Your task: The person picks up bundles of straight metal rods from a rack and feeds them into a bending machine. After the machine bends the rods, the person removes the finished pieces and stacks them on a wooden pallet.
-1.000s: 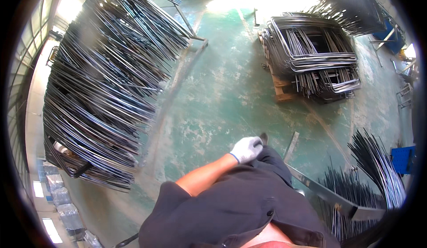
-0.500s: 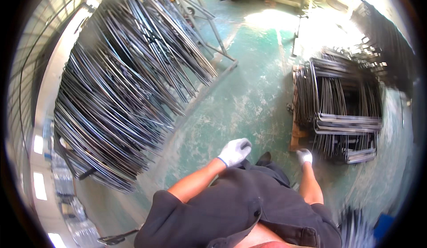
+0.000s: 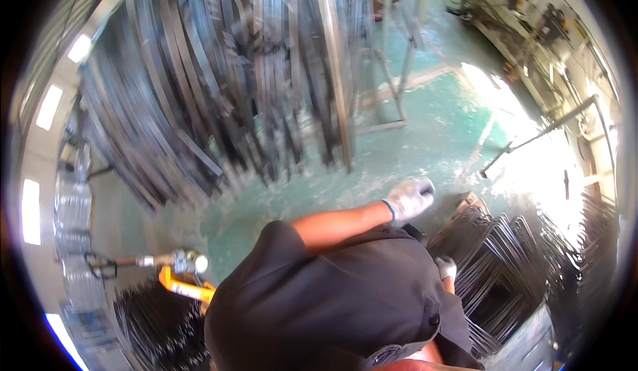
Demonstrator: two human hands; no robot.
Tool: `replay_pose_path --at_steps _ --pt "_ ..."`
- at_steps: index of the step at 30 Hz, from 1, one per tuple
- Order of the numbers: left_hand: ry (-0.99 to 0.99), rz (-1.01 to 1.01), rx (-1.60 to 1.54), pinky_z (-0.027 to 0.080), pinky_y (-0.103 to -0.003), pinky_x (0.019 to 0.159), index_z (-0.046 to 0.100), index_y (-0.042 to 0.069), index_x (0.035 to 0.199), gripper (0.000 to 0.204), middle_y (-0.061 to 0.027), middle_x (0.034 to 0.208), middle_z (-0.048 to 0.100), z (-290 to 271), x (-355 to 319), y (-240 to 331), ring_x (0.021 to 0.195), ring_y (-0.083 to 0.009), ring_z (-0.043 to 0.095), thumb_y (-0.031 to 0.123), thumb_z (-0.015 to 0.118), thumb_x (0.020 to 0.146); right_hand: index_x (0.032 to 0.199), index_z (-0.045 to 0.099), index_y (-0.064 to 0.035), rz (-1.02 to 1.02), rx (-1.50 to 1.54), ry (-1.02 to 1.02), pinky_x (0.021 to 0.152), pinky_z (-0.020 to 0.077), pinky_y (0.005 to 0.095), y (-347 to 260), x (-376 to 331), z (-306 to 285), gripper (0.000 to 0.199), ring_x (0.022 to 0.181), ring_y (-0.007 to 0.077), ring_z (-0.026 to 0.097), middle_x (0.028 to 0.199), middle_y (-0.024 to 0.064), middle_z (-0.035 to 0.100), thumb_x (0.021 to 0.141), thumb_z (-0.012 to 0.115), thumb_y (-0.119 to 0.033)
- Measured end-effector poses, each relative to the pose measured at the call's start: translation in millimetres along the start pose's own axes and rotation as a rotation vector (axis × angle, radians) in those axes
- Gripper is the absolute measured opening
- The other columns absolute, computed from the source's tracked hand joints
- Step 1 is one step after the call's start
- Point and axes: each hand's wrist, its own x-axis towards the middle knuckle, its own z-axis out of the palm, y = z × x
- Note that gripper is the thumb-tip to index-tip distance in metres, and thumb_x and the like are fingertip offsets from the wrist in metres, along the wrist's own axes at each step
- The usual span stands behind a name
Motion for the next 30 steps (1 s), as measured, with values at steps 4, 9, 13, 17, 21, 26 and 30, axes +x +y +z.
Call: replay_pose_path --at_steps 4,9,13,17,21,26,30 --pt "0.195 0.002 -0.037 0.052 -0.034 0.078 0.066 0.008 0.101 0.017 -0.0103 0.089 0.069 -41.3 98.6 18.2 0.084 -0.0203 0.066 0.022 0.063 0.092 0.102 0.075 -0.0115 0.098 -0.633 -0.296 0.079 0.0549 0.0426 75.9 3.9 -12.4 0.028 0.09 0.0355 0.07 0.093 0.017 0.073 0.083 0.065 -0.029" --pt "0.508 0.047 -0.079 0.051 -0.029 0.078 0.065 0.007 0.103 0.017 -0.0026 0.093 0.068 -100.3 196.1 44.0 0.087 -0.0134 0.064 0.021 0.066 0.095 0.102 0.075 -0.0136 0.389 -0.158 -0.26 0.08 0.055 0.0434 77.7 55.1 -31.6 0.026 0.093 0.0348 0.069 0.099 0.0165 0.072 0.084 0.063 -0.028" --pt "0.772 0.238 -0.087 0.049 -0.027 0.085 0.064 0.004 0.105 0.017 -0.0029 0.099 0.066 -142.2 266.3 81.7 0.093 -0.0137 0.062 0.016 0.068 0.094 0.101 0.075 -0.013 0.383 -0.045 -0.241 0.081 0.0546 0.0436 27.9 137.2 -68.7 0.025 0.094 0.0345 0.069 0.101 0.0163 0.071 0.086 0.06 -0.026" --pt "1.011 0.321 -0.072 0.048 -0.028 0.089 0.063 0.001 0.111 0.024 -0.0055 0.104 0.065 -183.9 348.6 83.0 0.097 -0.0141 0.061 0.012 0.07 0.092 0.099 0.074 -0.0123 0.242 -0.103 -0.27 0.081 0.0542 0.0438 -7.2 243.0 -119.3 0.024 0.095 0.0342 0.068 0.102 0.0161 0.071 0.087 0.058 -0.024" --pt "1.212 0.182 -0.049 0.047 -0.029 0.091 0.058 -0.002 0.116 0.035 -0.0071 0.105 0.063 -220.1 410.7 85.5 0.096 -0.015 0.059 0.012 0.073 0.088 0.098 0.074 -0.0116 -0.325 -0.784 -0.243 0.081 0.0538 0.0439 -55.6 395.0 -206.3 0.023 0.096 0.0339 0.068 0.103 0.0159 0.07 0.089 0.055 -0.022" --pt "1.487 0.149 -0.043 0.047 -0.031 0.085 0.056 -0.004 0.106 0.033 -0.0106 0.103 0.059 -242.0 455.6 50.6 0.091 -0.0182 0.056 0.012 0.075 0.083 0.117 0.066 0.0014 -0.061 0.018 0.032 0.094 0.0497 0.0383 -198.5 577.0 -317.6 0.049 0.106 0.0338 0.066 0.113 0.0224 0.068 0.082 0.065 -0.032" --pt "1.832 0.042 0.293 0.049 -0.032 0.08 0.055 -0.004 0.104 0.032 -0.0125 0.099 0.057 -207.1 472.5 58.2 0.087 -0.0212 0.056 0.008 0.075 0.082 0.123 0.063 0.002 -0.254 0.169 0.054 0.096 0.0488 0.0371 -287.9 677.0 -368.1 0.05 0.108 0.0297 0.066 0.116 0.0204 0.069 0.084 0.065 -0.029"
